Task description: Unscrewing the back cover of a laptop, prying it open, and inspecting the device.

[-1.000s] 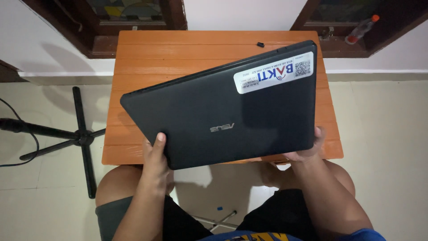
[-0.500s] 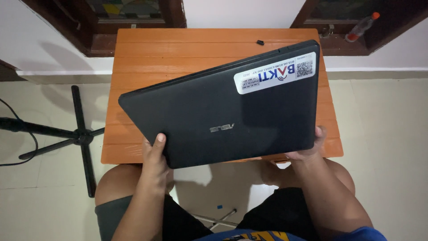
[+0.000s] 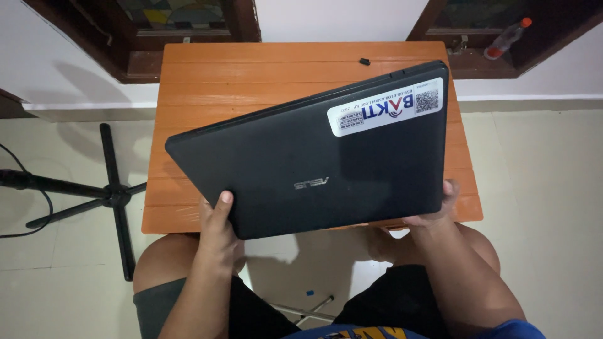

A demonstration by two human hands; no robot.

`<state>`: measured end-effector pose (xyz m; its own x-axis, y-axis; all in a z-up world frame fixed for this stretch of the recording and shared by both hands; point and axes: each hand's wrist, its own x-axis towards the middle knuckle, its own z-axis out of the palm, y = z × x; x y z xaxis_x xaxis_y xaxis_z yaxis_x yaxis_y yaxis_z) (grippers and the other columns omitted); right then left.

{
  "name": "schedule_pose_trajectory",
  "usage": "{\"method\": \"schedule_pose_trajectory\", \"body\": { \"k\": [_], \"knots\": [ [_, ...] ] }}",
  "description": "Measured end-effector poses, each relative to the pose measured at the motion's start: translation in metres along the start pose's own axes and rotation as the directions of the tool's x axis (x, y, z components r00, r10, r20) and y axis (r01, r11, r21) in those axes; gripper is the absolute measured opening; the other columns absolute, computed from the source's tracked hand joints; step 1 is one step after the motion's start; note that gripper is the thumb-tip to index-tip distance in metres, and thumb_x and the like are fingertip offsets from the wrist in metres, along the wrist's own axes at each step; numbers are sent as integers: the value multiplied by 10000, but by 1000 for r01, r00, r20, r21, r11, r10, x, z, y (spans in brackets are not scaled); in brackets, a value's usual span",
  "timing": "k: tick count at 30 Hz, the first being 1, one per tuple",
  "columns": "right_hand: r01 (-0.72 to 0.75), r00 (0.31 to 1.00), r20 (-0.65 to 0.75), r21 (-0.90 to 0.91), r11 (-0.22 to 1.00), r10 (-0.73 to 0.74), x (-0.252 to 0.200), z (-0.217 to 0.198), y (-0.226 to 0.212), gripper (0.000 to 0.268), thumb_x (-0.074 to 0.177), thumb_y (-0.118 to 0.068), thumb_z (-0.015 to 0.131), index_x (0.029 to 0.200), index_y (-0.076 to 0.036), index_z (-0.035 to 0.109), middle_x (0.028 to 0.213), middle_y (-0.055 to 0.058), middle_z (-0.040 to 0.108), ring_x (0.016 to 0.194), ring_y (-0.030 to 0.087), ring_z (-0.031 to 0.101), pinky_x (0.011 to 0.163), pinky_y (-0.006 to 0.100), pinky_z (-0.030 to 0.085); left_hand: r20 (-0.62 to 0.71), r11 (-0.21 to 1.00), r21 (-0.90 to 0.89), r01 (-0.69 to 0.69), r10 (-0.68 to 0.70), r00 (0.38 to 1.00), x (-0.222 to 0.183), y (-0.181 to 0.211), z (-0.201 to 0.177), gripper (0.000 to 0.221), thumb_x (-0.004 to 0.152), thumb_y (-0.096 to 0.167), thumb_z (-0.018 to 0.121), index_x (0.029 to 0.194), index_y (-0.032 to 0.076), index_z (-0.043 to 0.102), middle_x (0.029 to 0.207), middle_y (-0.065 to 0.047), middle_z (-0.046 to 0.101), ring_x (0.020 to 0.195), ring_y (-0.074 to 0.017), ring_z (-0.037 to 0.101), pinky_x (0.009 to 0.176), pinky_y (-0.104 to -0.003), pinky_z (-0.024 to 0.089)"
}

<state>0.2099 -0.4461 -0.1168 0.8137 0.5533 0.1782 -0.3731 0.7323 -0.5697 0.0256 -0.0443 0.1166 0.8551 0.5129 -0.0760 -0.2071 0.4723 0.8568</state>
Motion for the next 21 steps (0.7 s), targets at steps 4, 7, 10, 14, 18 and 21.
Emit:
{"method": "schedule_pose_trajectory", "body": {
  "k": [4, 7, 10, 14, 18, 21],
  "knots": [
    [-4, 1000, -5, -10, 1000, 4, -5, -9, 1, 710, 944, -537, 448, 1452, -51, 549, 1435, 262, 587, 1189, 454, 645, 1025, 640, 488, -3, 999, 37, -11, 11, 1000, 2, -8, -14, 283, 911, 325, 684, 1124, 166, 586, 887, -103, 738, 812, -171, 755, 745, -370, 664],
    [-1, 1000, 7, -19, 1000, 1, 2, -15, 1, 710, 946, -531, 447, 1452, -44, 549, 1428, 265, 591, 1183, 450, 649, 1021, 635, 496, -71, 996, 46, 79, -76, 995, 1, 0, -1, 421, 879, 396, 729, 1178, 146, 569, 916, -58, 701, 836, -160, 702, 768, -388, 632],
    [-3, 1000, 6, -22, 1000, 3, -6, -22, 7, 710, 947, -525, 446, 1452, -36, 549, 1421, 268, 596, 1177, 446, 654, 1016, 631, 503, -96, 999, 26, 46, -44, 994, 0, -5, -6, 411, 855, 381, 759, 1134, 147, 568, 870, -65, 701, 792, -155, 717, 722, -372, 642],
    [-13, 1000, -1, -34, 999, 13, -10, -32, 4, 710, 950, -516, 444, 1453, -25, 549, 1411, 271, 603, 1167, 441, 661, 1009, 624, 515, -147, 998, 2, 68, -67, 987, 2, -8, -9, 355, 874, 313, 746, 1106, 125, 557, 824, -104, 708, 748, -185, 739, 677, -382, 653],
    [-26, 1000, 9, -46, 999, 27, -5, -49, -13, 710, 952, -506, 443, 1453, -14, 548, 1401, 275, 610, 1158, 435, 668, 1003, 618, 527, -181, 967, 201, 157, -121, 976, 15, -8, -30, 524, 898, 386, 739, 1225, 11, 576, 949, -177, 657, 900, -237, 667, 751, -480, 603],
    [-58, 998, 19, -57, 997, 59, 3, -58, -20, 710, 954, -500, 442, 1454, -7, 548, 1394, 278, 614, 1151, 431, 673, 998, 614, 535, -156, 956, 272, 114, -74, 985, 21, -12, -42, 445, 898, 332, 753, 1202, 30, 634, 955, -183, 695, 927, -250, 723, 748, -457, 626]
  ]
}}
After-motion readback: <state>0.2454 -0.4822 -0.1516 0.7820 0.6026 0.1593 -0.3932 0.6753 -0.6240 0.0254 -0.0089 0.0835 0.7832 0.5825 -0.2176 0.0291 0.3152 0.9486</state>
